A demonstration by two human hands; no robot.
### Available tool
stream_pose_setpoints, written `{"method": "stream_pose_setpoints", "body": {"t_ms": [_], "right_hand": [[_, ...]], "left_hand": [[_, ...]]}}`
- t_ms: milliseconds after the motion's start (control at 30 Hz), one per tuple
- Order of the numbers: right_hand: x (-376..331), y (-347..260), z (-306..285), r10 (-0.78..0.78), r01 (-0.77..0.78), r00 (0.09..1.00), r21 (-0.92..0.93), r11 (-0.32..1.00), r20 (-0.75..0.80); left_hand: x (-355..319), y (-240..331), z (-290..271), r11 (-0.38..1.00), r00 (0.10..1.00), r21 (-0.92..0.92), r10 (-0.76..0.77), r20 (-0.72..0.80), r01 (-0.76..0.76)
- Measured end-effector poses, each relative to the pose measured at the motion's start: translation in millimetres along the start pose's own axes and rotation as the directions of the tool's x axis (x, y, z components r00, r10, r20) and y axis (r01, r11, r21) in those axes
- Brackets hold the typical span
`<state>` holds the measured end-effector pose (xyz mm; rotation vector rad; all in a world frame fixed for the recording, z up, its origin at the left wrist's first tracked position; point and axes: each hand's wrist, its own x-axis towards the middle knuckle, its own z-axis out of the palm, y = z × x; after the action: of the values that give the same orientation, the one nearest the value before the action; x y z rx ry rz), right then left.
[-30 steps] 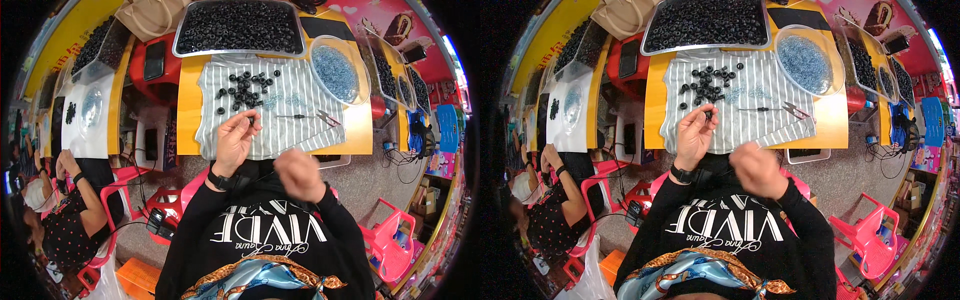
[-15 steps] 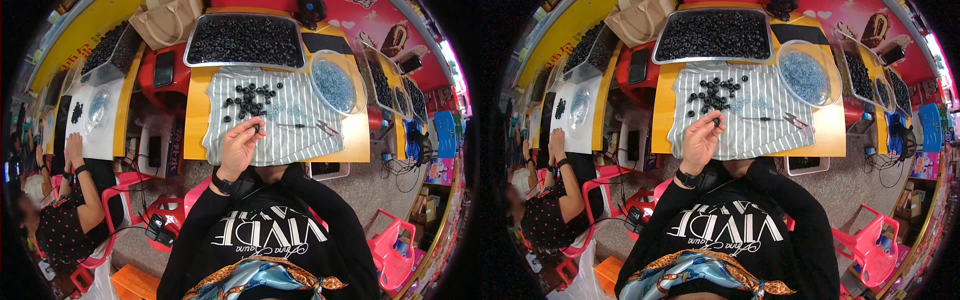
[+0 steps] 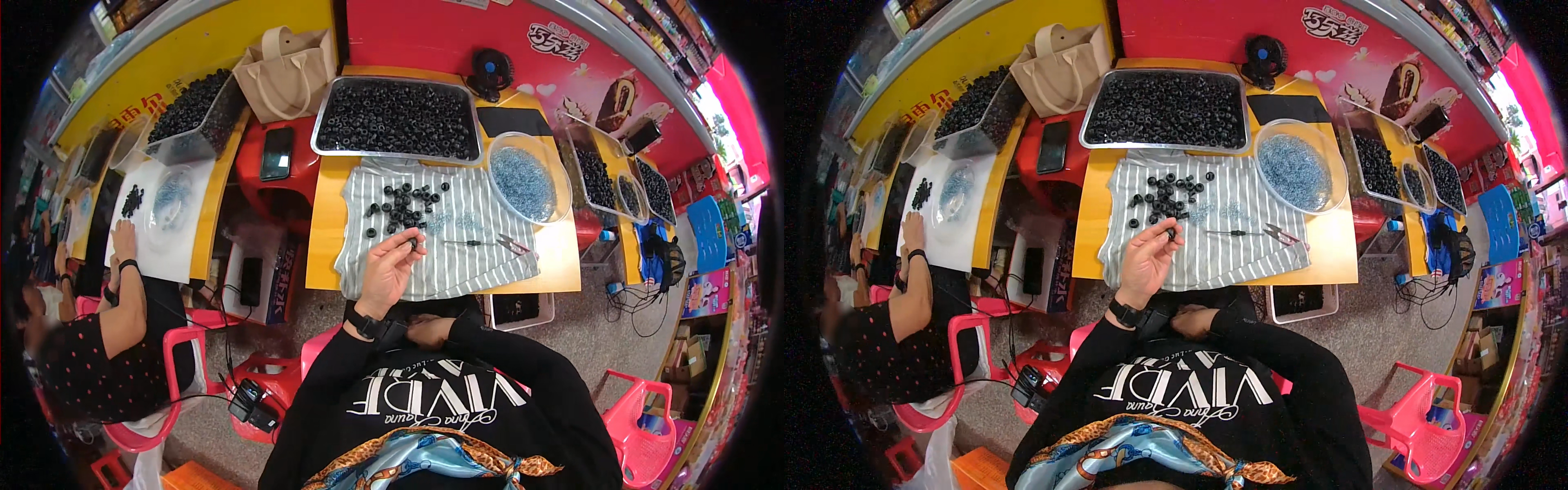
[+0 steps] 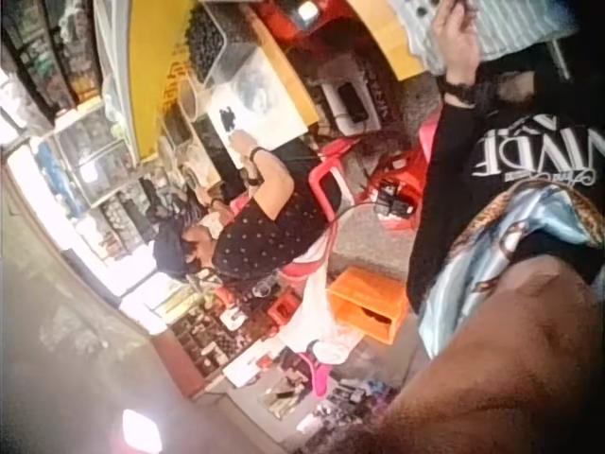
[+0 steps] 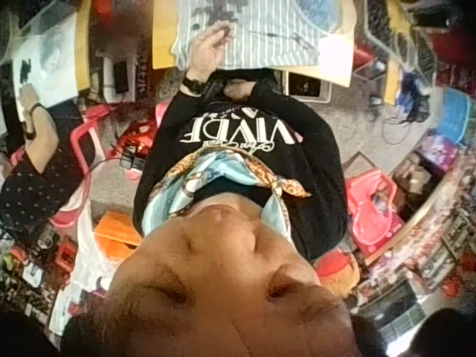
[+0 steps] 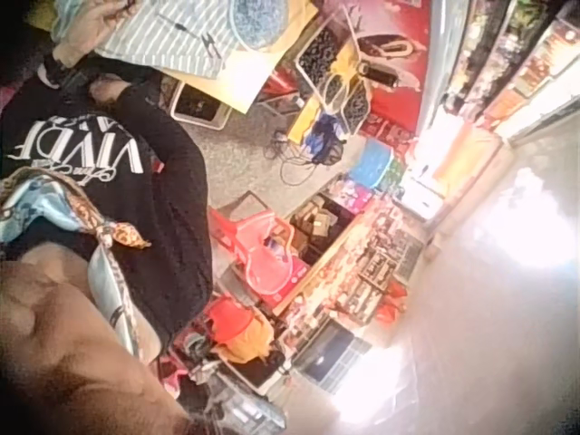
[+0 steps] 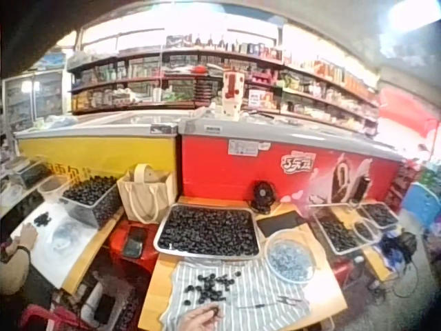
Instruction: Sort and assemble small black and blue plastic components at a workstation.
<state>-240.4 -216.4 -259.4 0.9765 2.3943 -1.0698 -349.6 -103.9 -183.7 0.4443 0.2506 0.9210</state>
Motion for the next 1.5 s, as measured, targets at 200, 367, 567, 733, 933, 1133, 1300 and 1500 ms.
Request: {"method": "stream_pose_setpoints", "body": {"t_ms": [200,367,567,733,933,1133,1300,1500], "right_hand": [[6,-4,10,0.088,-0.096,0.989,0.065,0.993,0.119],[-7,-15,20,0.062,-0.058,0.996,0.052,0.997,-0.066],[-56,-55,-8,0.103,-0.011,0.871,0.191,0.982,-0.480],[-98,-93,-39,0.187,0.086,0.641,0.311,0.946,-0.745],[-107,-87,-73,0.383,0.134,0.325,0.444,0.886,-0.864],[-93,-58,-94,0.571,0.333,0.142,0.583,0.741,-0.808],[-89,-35,-97,0.655,0.369,0.173,0.665,0.649,-0.735],[-101,-14,-111,0.620,0.275,0.146,0.634,0.723,-0.771]], "left_hand": [[3,-4,0,1.000,0.999,0.005,0.018,0.030,-0.019],[10,-6,-3,0.999,0.997,-0.017,0.029,0.071,-0.028],[13,-5,-6,0.999,0.994,-0.029,0.017,0.109,-0.014],[14,-6,-10,0.999,0.992,-0.045,0.017,0.128,-0.012],[10,-4,-10,0.999,0.987,-0.034,-0.036,0.154,0.042],[4,1,4,0.995,0.993,-0.029,-0.092,0.072,0.094],[-1,2,3,0.992,0.992,-0.007,-0.126,0.018,0.126],[2,8,13,0.971,0.980,0.134,-0.196,-0.037,0.199]]}}
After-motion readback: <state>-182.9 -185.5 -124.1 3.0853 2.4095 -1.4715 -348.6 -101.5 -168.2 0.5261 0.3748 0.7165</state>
